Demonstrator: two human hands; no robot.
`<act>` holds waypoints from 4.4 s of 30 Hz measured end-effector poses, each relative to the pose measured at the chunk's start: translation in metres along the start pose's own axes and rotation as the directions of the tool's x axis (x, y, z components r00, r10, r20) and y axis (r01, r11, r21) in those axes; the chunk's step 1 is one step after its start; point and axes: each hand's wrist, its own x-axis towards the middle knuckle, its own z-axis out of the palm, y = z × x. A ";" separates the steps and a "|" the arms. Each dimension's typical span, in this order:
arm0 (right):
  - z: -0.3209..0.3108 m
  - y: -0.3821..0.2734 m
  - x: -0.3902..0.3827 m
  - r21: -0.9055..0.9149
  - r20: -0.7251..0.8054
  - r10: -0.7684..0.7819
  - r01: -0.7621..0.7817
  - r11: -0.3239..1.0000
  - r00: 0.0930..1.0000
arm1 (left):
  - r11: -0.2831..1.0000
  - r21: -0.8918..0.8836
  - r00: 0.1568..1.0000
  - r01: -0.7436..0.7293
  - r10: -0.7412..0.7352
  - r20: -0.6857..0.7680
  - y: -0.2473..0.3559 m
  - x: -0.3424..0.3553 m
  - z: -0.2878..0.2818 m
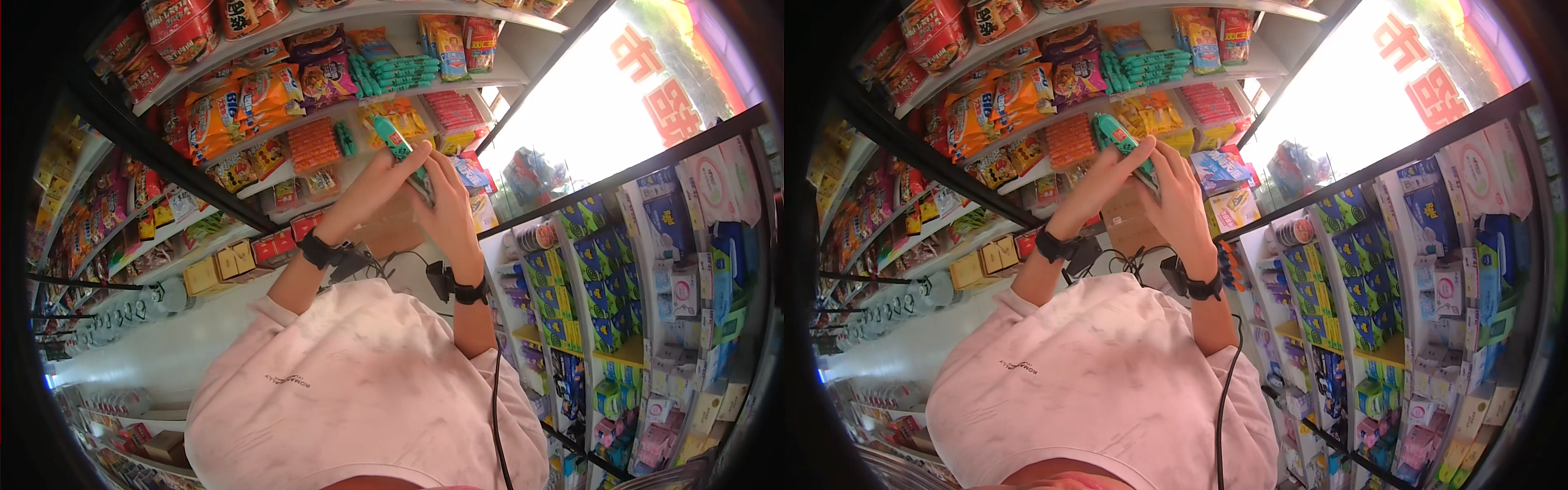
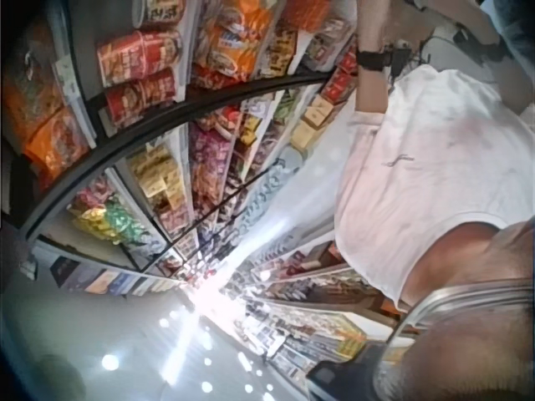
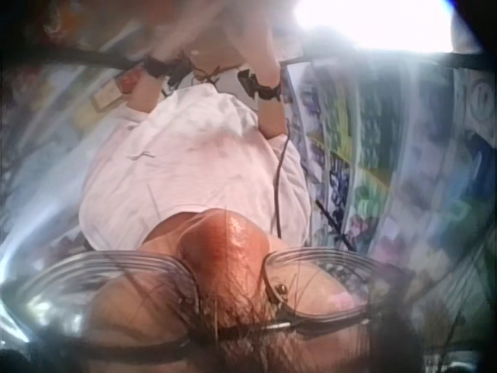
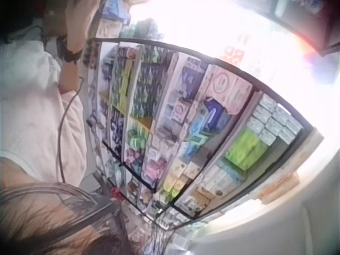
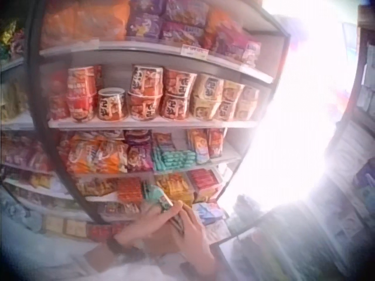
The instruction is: Organizing and cleaning snack items on supermarket shelves.
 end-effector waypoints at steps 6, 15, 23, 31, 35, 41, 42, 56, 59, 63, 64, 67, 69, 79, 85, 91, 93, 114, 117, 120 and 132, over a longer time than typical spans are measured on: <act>-0.001 0.021 -0.009 0.318 -0.113 0.328 -0.279 0.906 0.938 | 0.986 0.167 0.991 0.008 -0.030 0.133 -0.004 -0.010 0.007; -0.028 0.053 -0.008 0.073 0.309 0.260 0.250 -0.966 0.915 | 0.233 0.575 0.588 -0.784 0.575 0.569 -0.001 -0.026 0.017; -0.006 0.069 -0.001 0.143 0.334 0.362 0.333 -0.932 0.870 | 0.116 0.356 0.368 -0.927 0.463 0.806 -0.048 -0.036 0.039; 0.032 0.097 -0.012 0.275 0.506 0.412 0.311 -0.910 0.758 | 0.140 0.353 0.380 -0.925 0.374 0.846 -0.047 -0.043 0.038; 0.039 0.102 -0.012 0.148 0.516 0.273 0.229 -0.962 0.812 | 0.018 0.464 0.451 -0.886 0.271 0.850 -0.038 -0.058 0.041; 0.044 0.093 -0.007 0.195 0.565 0.302 0.231 -0.953 0.768 | -0.086 0.481 0.449 -0.872 0.250 0.858 -0.028 -0.061 0.036; 0.042 0.094 -0.009 0.199 0.569 0.319 0.249 -0.948 0.758 | -0.091 0.483 0.450 -0.871 0.250 0.857 -0.029 -0.061 0.034; 0.044 0.039 0.009 0.173 0.553 0.260 0.196 -0.965 0.791 | -0.121 0.531 0.464 -0.839 0.350 0.814 -0.023 -0.078 0.004; 0.056 0.025 0.014 0.158 0.578 0.260 0.206 -0.966 0.773 | -0.096 0.561 0.498 -0.822 0.355 0.791 -0.017 -0.088 -0.008; 0.070 0.006 0.019 0.155 0.596 0.236 0.179 -0.972 0.768 | -0.090 0.617 0.542 -0.782 0.391 0.744 -0.019 -0.101 -0.018; 0.071 0.001 0.021 0.142 0.629 0.228 0.179 -0.974 0.744 | -0.040 0.615 0.557 -0.788 0.379 0.739 -0.019 -0.103 -0.021; 0.081 -0.004 0.021 0.181 0.650 0.239 0.159 -0.971 0.722 | -0.009 0.608 0.558 -0.794 0.387 0.734 -0.013 -0.108 -0.036; 0.090 -0.004 0.017 0.236 0.639 0.263 0.141 -0.962 0.723 | -0.023 0.604 0.544 -0.796 0.409 0.733 -0.016 -0.113 -0.050; 0.117 -0.021 -0.011 0.463 0.056 0.429 -0.405 0.789 0.901 | 0.964 -0.145 0.949 -0.223 0.181 -0.257 -0.019 -0.104 -0.129; 0.112 -0.076 -0.021 0.117 0.337 0.272 -0.326 0.938 0.902 | 0.961 -0.276 0.984 -0.025 -0.026 -0.178 -0.049 -0.082 -0.151; 0.087 -0.061 -0.030 0.328 0.223 0.387 -0.443 0.834 0.895 | 0.890 -0.400 0.897 -0.217 0.020 -0.442 -0.044 -0.090 -0.131; 0.069 -0.024 -0.040 0.423 0.193 0.431 -0.471 0.774 0.882 | 0.894 -0.359 0.862 -0.269 0.057 -0.504 -0.041 -0.086 -0.126; -0.056 0.041 -0.109 0.402 0.225 0.254 -0.327 0.855 0.941 | 0.959 -0.260 0.951 -0.112 0.027 -0.309 -0.040 -0.056 0.081; -0.076 0.053 -0.117 0.337 0.444 0.340 -0.507 0.794 0.829 | 0.982 -0.176 0.949 -0.067 0.008 -0.316 -0.047 -0.055 0.102; -0.071 0.065 -0.122 0.461 0.230 0.200 -0.287 0.839 0.952 | 0.977 0.175 0.942 -0.121 0.169 -0.290 -0.063 -0.054 0.120; -0.093 0.081 -0.087 0.958 0.105 0.540 -0.230 0.170 0.835 | 0.980 -0.106 0.981 0.171 -0.160 0.109 -0.064 -0.047 0.143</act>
